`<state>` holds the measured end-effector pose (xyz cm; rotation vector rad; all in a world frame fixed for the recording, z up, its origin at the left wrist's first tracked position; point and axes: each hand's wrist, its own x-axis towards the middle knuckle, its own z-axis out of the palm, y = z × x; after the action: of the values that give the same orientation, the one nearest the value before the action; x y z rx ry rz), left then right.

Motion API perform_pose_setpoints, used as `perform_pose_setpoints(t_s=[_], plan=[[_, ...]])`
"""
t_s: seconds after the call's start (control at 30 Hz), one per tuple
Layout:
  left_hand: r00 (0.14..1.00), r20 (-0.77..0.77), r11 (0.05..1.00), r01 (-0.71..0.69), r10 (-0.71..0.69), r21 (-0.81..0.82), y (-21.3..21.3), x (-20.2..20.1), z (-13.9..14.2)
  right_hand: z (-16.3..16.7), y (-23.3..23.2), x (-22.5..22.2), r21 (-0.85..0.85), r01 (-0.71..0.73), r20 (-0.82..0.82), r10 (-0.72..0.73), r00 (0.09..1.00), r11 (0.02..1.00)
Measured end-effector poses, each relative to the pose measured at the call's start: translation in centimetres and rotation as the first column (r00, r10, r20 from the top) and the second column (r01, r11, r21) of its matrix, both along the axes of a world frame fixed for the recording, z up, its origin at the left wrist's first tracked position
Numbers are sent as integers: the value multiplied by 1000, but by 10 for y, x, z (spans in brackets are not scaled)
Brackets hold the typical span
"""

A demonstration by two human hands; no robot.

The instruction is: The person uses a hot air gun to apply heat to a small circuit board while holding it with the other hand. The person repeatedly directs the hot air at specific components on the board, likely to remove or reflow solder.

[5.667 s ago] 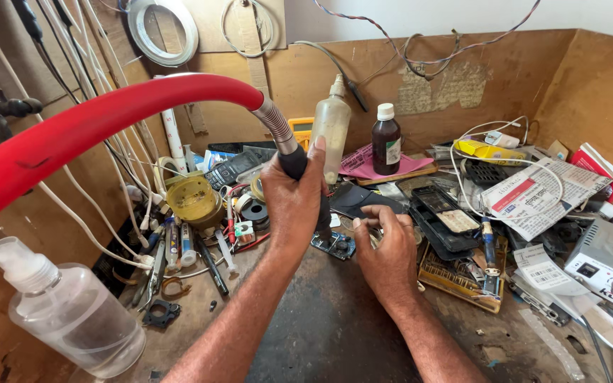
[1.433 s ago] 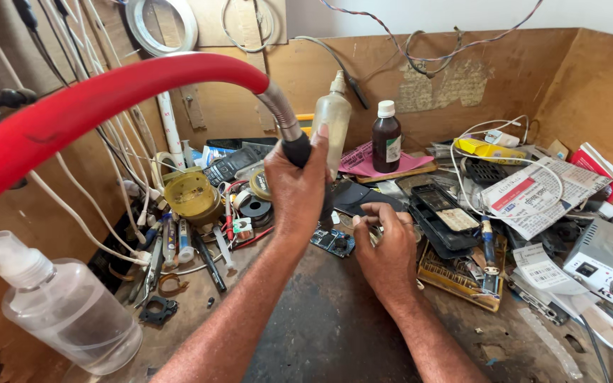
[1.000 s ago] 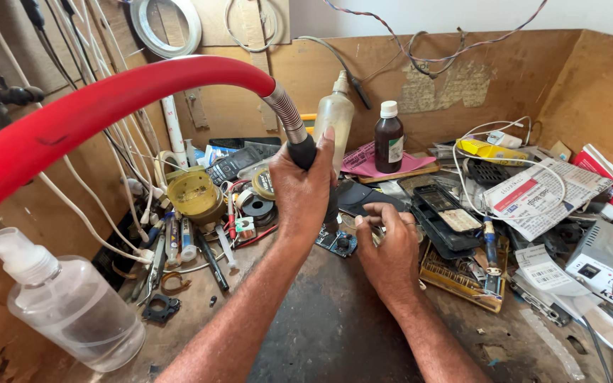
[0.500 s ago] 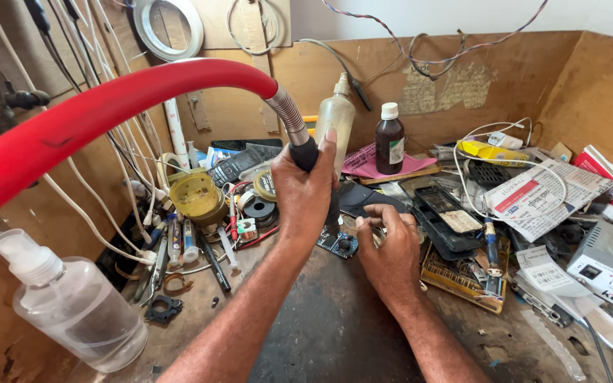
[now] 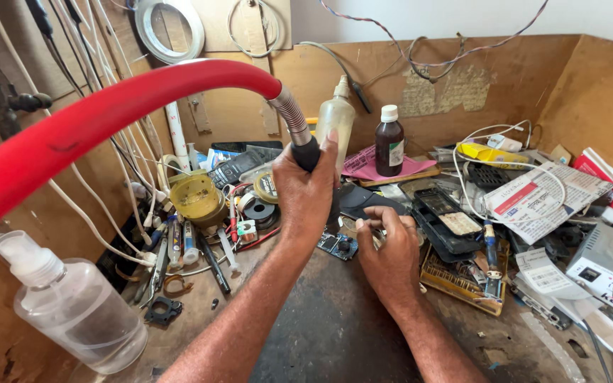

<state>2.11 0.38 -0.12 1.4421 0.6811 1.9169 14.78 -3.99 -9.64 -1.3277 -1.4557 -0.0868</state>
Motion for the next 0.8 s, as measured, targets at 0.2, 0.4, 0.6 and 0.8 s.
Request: perform_pose_setpoints(t_s=[0.2,0.4,0.6,0.8], plan=[[999,-14,998,-48,47,-45,0,-13,-2,-1,1,0,-52,11,4,-11,1000,999],[1000,9,1000,21,-21,3,0,-2,-7,0,0,1,-69,23,4,-23,1000,997],[1000,20,1000,19,-19,-12,3,-8,-4,1,1,1,-36,8,6,-8,1000,999],[998,26,998,58,-58,10,-1,-9,-9,-1,2,1,-30,3,12,-2,1000,1000]])
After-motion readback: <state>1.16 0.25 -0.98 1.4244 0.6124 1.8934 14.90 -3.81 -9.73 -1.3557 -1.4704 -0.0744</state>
